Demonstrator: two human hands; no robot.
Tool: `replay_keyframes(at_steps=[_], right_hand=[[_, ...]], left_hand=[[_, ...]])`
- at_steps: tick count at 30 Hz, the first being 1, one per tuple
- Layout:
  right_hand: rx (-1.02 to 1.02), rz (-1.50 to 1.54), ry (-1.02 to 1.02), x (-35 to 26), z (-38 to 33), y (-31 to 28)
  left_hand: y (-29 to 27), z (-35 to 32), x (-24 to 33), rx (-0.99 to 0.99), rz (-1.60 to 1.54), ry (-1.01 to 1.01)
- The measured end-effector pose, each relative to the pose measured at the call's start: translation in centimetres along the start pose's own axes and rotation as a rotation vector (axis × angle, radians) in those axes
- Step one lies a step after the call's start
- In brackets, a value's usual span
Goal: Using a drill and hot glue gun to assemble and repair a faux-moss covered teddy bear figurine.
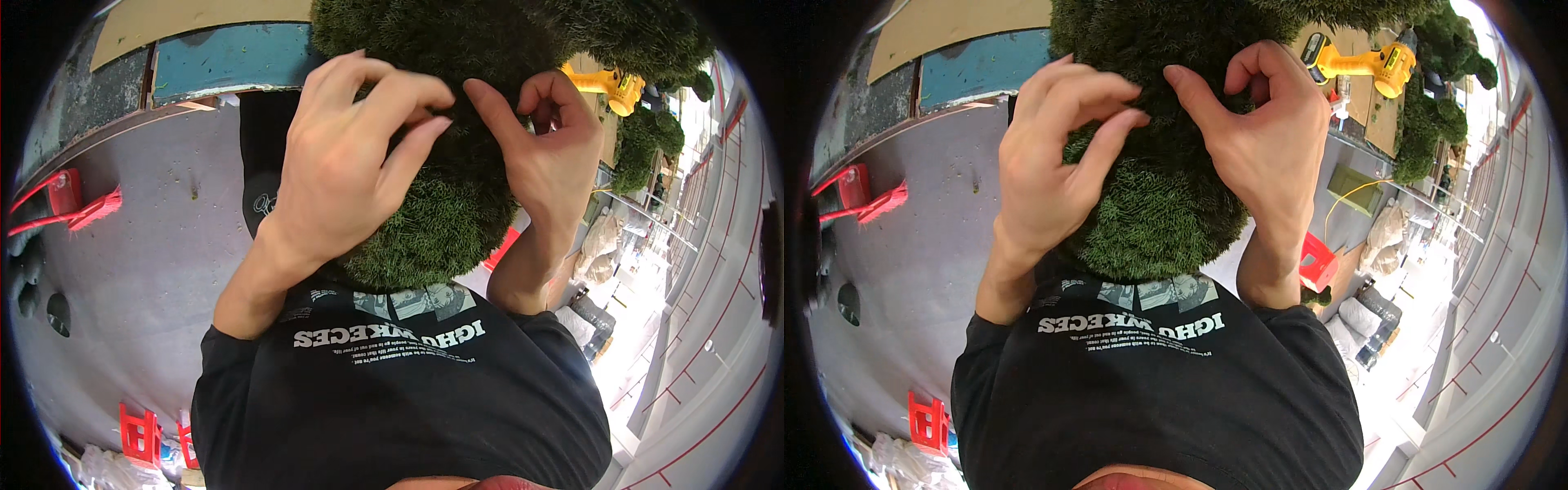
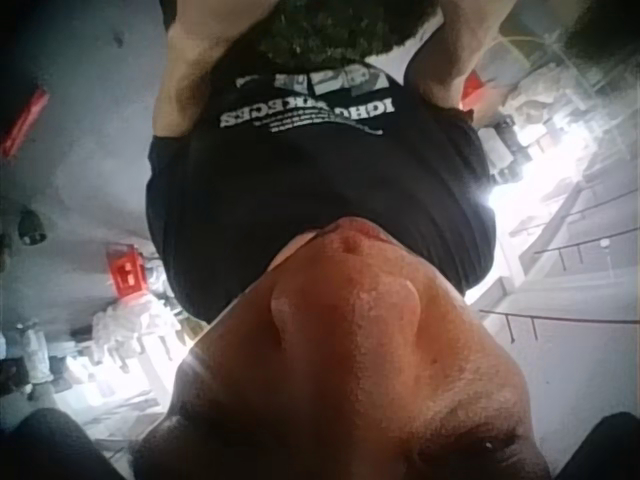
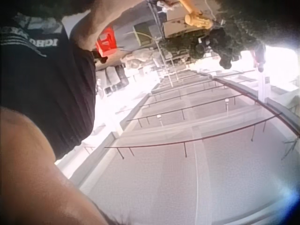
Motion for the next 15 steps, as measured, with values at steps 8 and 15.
replay_keyframes(at_steps=[8,15], right_hand=[[-0.008,0.038,-0.008,0.2,-0.2,-0.1],[-0.063,0.032,-0.142,0.0,-0.4,-0.8]], left_hand=[[0.1,1.0,-0.1,-0.019,0.055,0.11],[0.2,0.0,-0.4,0.014,-0.029,0.005]])
Point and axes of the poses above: each hand's wrist, its own z-axis towards the middle knuckle, its own y-axis out of the palm, x = y × z, the point moved 2 cm from there along z, towards the middle knuckle, and after that the axes turned 13 degrees about -z, right-handed, at the moved point
